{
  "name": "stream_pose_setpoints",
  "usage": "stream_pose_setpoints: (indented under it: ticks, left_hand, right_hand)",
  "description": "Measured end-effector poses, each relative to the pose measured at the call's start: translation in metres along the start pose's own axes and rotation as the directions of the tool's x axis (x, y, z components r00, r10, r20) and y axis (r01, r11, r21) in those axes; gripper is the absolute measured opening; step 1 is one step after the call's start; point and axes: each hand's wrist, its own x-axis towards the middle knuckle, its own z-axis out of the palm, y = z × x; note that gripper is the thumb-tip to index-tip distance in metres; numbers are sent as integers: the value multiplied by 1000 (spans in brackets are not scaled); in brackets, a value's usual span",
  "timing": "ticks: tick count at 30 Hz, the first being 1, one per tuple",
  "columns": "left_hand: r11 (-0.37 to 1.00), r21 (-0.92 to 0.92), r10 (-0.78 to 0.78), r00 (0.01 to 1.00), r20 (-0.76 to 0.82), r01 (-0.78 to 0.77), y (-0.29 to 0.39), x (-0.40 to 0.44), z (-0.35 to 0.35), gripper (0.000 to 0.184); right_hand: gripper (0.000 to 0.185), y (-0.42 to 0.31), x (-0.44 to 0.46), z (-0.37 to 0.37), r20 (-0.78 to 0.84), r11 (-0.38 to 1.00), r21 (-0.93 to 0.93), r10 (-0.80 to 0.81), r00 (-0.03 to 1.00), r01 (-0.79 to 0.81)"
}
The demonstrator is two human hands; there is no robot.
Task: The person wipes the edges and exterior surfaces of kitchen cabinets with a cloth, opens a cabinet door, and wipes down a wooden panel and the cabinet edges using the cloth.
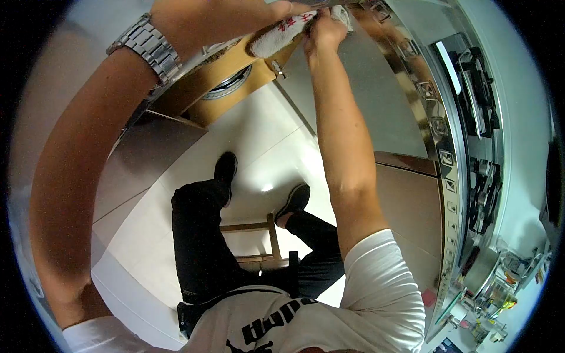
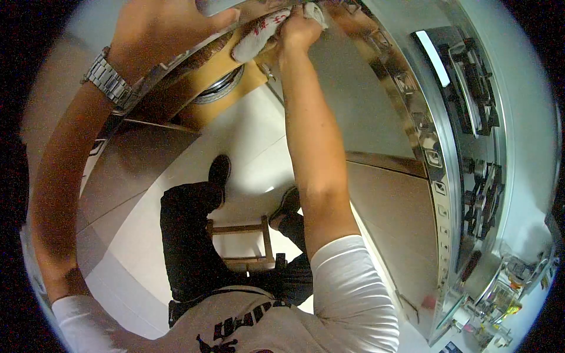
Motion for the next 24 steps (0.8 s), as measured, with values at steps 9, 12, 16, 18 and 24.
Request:
stream_pose_setpoints:
  ticks: [9, 12, 16, 18, 24]
  left_hand:
    - [1000, -7, -14, 999, 33, 14, 3, 1, -6, 44]
    - [1000, -26, 7, 1000, 24, -7, 0, 1, -2, 47]
    - [999, 27, -39, 996, 82, 37, -1, 5, 1, 48]
    - [996, 69, -66, 996, 57, 62, 4, 5, 1, 49]
    - [1000, -19, -10, 1000, 23, 10, 7, 1, -3, 47]
  right_hand:
    - [6, 67, -5, -70, -195, 998, -38, 49, 980, -58]
    - [9, 64, -14, -78, -225, 991, -112, 51, 973, -78]
    - [18, 23, -23, -73, -69, 915, -394, 69, 995, -91]
    - [20, 1, -32, -49, -58, 937, -341, 55, 997, -72]
    - [17, -2, -24, -32, -10, 921, 123, 372, 928, -368]
